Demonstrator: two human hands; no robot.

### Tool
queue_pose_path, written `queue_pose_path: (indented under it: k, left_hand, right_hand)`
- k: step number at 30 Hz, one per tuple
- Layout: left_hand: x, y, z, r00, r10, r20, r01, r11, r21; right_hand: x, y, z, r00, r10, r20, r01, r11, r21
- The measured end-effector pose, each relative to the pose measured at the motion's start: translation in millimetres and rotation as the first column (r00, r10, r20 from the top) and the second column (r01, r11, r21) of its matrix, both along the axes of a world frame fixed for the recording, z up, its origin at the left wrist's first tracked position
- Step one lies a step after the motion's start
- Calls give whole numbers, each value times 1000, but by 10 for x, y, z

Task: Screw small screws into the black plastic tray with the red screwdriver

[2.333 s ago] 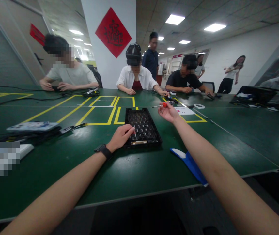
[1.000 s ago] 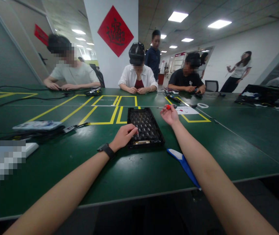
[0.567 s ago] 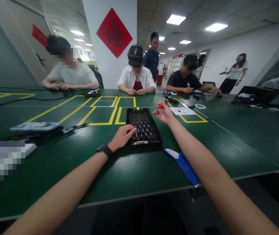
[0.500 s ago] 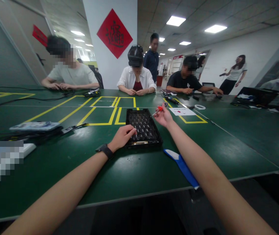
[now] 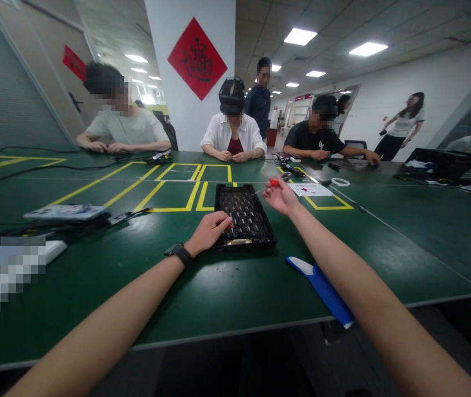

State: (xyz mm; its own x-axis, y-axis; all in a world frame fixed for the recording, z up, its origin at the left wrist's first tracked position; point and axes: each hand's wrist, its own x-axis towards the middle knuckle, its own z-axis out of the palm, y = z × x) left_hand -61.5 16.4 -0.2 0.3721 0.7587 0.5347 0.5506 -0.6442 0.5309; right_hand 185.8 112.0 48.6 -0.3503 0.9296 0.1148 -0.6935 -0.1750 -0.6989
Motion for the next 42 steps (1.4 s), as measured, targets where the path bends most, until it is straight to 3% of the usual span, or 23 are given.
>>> queue_pose_path:
  k: [3,5,8,12,16,21,31,42]
  left_hand:
    - [0,11,-16,1000,-4,14,5,1000,-7]
    - [0,19,-26,1000,3,29,-2,1000,-18]
    - [1,18,-28,998,19,57,-16,999,-45]
    - [8,-21,1,994,22,109,-16,998,-54]
    - [17,-62,36,993,25,112,-22,999,-29]
    - [20,-47,24,994,9,107,-5,999,-44]
    - [11,-44,42,997,-72,14,73,996,-49]
    - [22,-14,-6,998,48,38,-48,999,8]
  right_hand:
    - [-248,-163,137,986,153,72,-159,984,80]
    - [-450,-323,140,971,189,144,-208,969,131]
    - [-733,-555,22,975,121,187,-165,956,243]
    - [-917,-711,-141,986,-35,166,-18,951,309]
    - [-903,-734,-192,972,-160,172,84,920,382]
    - [-867,-784,-245,944,-251,213,126,874,470]
    - [-775,-803,-297,949,-201,244,60,873,484]
    - [-886,-972,-318,944,-289,162,189,871,454]
